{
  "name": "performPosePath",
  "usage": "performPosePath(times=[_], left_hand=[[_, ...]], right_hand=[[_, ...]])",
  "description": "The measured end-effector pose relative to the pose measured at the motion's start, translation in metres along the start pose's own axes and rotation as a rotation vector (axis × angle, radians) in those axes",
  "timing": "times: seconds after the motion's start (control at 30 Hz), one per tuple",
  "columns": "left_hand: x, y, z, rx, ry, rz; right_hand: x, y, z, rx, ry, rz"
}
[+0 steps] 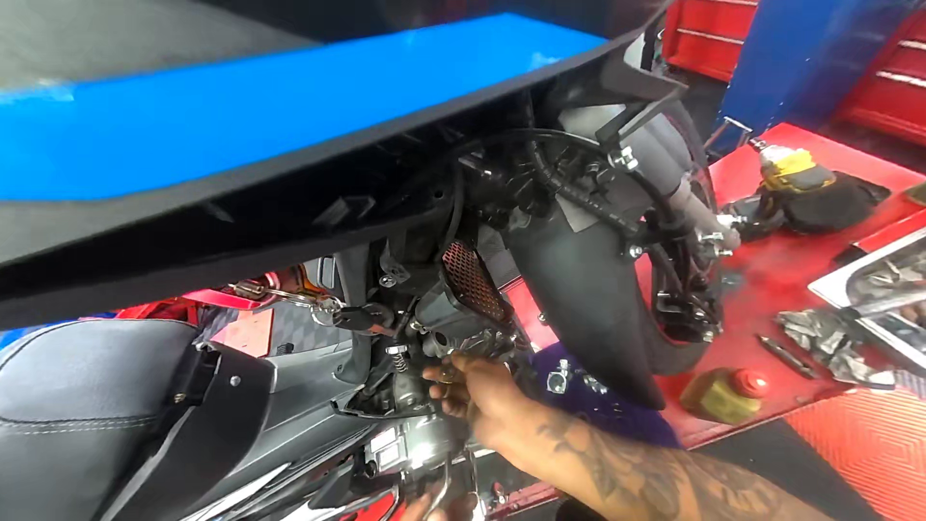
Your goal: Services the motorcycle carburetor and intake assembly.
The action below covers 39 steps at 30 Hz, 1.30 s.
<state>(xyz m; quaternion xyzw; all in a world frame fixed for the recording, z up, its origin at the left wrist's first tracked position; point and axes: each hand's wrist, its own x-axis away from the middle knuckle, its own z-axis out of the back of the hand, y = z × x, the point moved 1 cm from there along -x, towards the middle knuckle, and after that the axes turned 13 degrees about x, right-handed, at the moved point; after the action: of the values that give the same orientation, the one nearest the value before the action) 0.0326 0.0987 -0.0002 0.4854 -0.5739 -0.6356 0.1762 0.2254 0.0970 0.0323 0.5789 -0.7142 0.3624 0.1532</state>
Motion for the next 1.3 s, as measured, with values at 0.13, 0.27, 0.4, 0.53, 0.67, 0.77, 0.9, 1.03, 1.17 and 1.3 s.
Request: performPosePath(times=[0.13, 0.27, 0.4, 0.53, 0.67, 0.77, 0.9, 1.03, 1.17, 1.3], left_hand=[[0.0, 0.002, -0.004, 0.02, 0.008, -0.01], [0.0, 0.002, -0.008, 0.018, 0.009, -0.021], [-0.001, 0.002, -0.01, -0.006, 0.005, -0.047], [-0.001, 0.003, -0.015, -0.032, 0.013, -0.054], [-0.003, 0.004, -0.019, -0.029, -0.008, -0.044], [-0.004, 0.004, -0.022, -0.039, -0.002, -0.045], [-0.006, 0.003, -0.023, -0.028, -0.007, -0.067], [-0.007, 0.005, -0.02, -0.017, -0.012, -0.062], [-0.006, 0.006, -0.016, -0.022, 0.02, -0.053], [-0.004, 0.007, -0.013, -0.032, 0.021, -0.038]], right_hand=[[-0.004, -0.006, 0.002, -0.008, -0.076, -0.062], [-0.005, -0.007, 0.003, 0.029, -0.082, -0.064], [-0.004, -0.01, 0.008, 0.055, -0.061, -0.074], [-0.005, -0.001, 0.017, 0.047, -0.04, -0.066], [-0.003, 0.008, 0.026, 0.061, -0.017, -0.067], [-0.003, 0.014, 0.03, 0.061, 0.008, -0.097], [-0.003, 0.013, 0.031, 0.064, 0.01, -0.099], [-0.003, 0.017, 0.037, 0.088, -0.015, -0.065], [0.007, 0.017, 0.042, 0.176, -0.04, -0.044], [0.006, 0.016, 0.043, 0.191, -0.056, -0.017]])
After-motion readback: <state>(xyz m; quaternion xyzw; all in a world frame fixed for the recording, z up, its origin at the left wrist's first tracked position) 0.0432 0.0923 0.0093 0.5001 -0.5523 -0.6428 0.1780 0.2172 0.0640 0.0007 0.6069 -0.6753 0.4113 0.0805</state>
